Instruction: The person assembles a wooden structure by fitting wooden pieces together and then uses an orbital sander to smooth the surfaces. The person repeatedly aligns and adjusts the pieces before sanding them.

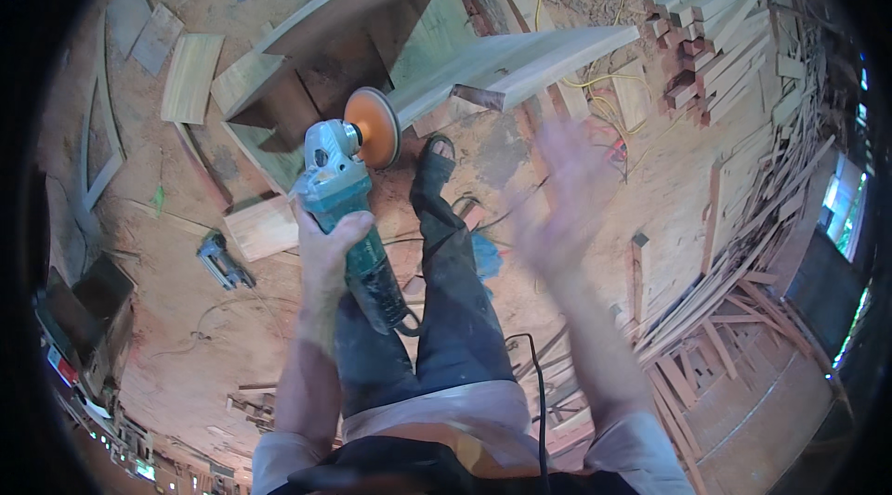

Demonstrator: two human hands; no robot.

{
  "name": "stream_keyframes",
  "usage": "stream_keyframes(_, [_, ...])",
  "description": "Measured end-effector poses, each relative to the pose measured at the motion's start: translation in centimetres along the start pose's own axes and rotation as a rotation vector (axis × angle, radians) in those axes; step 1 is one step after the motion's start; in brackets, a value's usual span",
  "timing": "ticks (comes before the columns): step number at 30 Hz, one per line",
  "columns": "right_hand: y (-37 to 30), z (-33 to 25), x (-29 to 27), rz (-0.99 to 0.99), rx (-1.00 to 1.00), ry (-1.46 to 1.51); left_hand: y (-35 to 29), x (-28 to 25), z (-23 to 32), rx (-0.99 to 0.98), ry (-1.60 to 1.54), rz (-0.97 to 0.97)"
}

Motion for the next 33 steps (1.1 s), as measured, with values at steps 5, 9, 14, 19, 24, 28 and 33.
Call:
stream_keyframes(5, [9.6,10.3,4.3,-0.188,-0.242,-0.393,2.6,1.1,-4.1,-0.204,-0.210,-0.193])
stream_keyframes(9, [8.3,12.7,5.9,-0.182,-0.241,-0.320,4.9,3.6,-5.2,-0.198,-0.258,-0.298])
stream_keyframes(14, [7.4,12.8,5.3,-0.141,-0.208,-0.261,6.2,7.0,-5.8,-0.325,-0.302,-0.429])
stream_keyframes(19, [7.8,12.7,5.6,-0.123,-0.189,-0.252,6.9,9.4,-4.5,-0.377,-0.317,-0.506])
stream_keyframes(24, [8.5,12.9,5.9,-0.116,-0.183,-0.229,7.2,10.3,-2.8,-0.320,-0.236,-0.553])
stream_keyframes(28, [8.6,12.7,5.8,-0.102,-0.194,-0.215,7.4,10.4,-2.6,-0.300,-0.184,-0.583])
stream_keyframes(33, [8.2,12.6,5.6,-0.088,-0.206,-0.204,8.7,10.5,-3.6,-0.320,-0.179,-0.549])
Point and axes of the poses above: each hand's wrist, its own y-axis towards the middle knuckle, its own x-axis out of the palm, z = x × y, the point moved 9 cm from there along y, towards the middle knuckle, and after that the axes turned 1 degree about y, right-handed, at the moved point
